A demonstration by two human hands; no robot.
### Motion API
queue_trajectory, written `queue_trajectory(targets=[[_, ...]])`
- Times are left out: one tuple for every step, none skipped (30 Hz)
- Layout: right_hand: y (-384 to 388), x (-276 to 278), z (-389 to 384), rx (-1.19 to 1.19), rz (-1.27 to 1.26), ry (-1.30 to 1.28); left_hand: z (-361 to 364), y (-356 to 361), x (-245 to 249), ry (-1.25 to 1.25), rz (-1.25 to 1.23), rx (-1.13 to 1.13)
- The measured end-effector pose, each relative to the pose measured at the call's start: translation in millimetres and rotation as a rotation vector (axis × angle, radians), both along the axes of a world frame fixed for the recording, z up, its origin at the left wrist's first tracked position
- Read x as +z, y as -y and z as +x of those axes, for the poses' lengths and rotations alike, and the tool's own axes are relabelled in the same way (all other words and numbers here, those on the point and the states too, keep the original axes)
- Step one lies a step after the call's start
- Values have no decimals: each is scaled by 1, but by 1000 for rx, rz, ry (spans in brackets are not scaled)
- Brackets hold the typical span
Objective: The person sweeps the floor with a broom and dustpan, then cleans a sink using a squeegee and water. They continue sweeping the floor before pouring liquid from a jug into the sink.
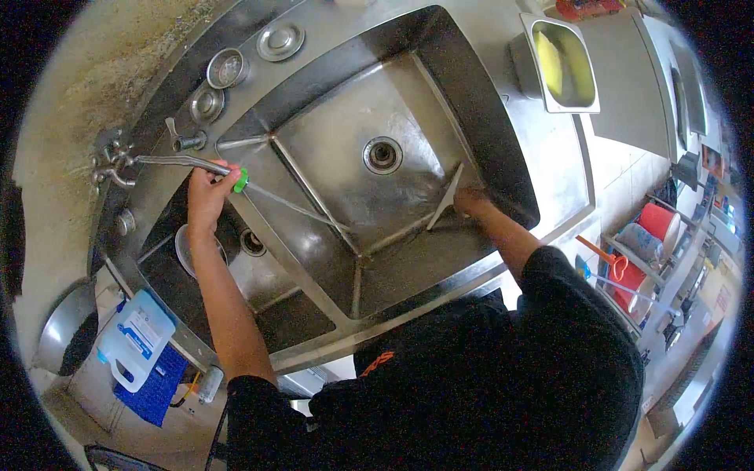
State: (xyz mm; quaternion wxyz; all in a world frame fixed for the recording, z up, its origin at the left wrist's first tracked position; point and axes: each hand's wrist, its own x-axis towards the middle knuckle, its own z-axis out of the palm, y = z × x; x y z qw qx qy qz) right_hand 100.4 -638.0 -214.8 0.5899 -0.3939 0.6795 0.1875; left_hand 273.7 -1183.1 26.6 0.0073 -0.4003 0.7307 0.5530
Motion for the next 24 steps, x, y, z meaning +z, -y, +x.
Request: queue_trajectory(targets=[[-20,-31,10,-134,-87,-59,-1,-3,-1,-5,0,1],[-36,-62,21,-249,-186,-118,-3,-5,-4,-29,-1,49],[-41,-86,31,-314,-266,-182,-4,-6,-7,-55,-5,98],[-31,-84,43,-251,-298,-323,-5,-8,-12,-56,-7,100],[-27,-79,52,-248,-299,-324,-5,-11,-18,-105,-37,129],[-24,-84,54,-347,-423,-447,-10,-12,-22,-163,-70,162],[-11,-79,48,-445,-550,-567,-15,-14,-24,-174,-75,170],[0,-74,40,-439,-556,-570,-18,-17,-26,-207,-162,190],[23,-48,25,-396,-416,-555,-21,-20,-28,-237,-250,211],[34,-44,14,-372,-349,-542,-22,-22,-30,-234,-255,218],[43,-42,4,-346,-282,-528,-23,-23,-32,-291,-236,261],[43,-59,-15,-324,-166,-597,-24,-24,-33,-349,-219,304],[64,-51,-27,-299,-59,-666,-24,-25,-31,-372,-205,330],[87,-41,-36,-441,-330,-698,-24,-24,-29,-376,-232,342],[131,8,-45,-584,-600,-713,-24,-25,-27,-360,-217,359],[175,33,-53,-680,-1095,-585,-22,-28,-27,-337,-196,377],[236,110,-58,-721,-1182,-397,-20,-28,-32,-338,-170,392],[281,138,-63,-650,-1375,-259,-20,-30,-36,-331,-181,401],[326,182,-59,-557,-1561,-252,-22,-33,-41,-380,-141,443],[366,212,-59,-505,-1632,-162,-23,-34,-47,-430,-100,482],[398,223,-57,-473,-1668,-95,-21,-34,-57,-450,-183,484],[429,229,-55,-439,-1708,-32,-19,-34,-62,-450,-191,481],[457,220,-47,-325,-1735,-47,-20,-33,-64,-475,-221,472],[477,208,-37,-213,-1754,-67,-22,-31,-65,-500,-246,459]])
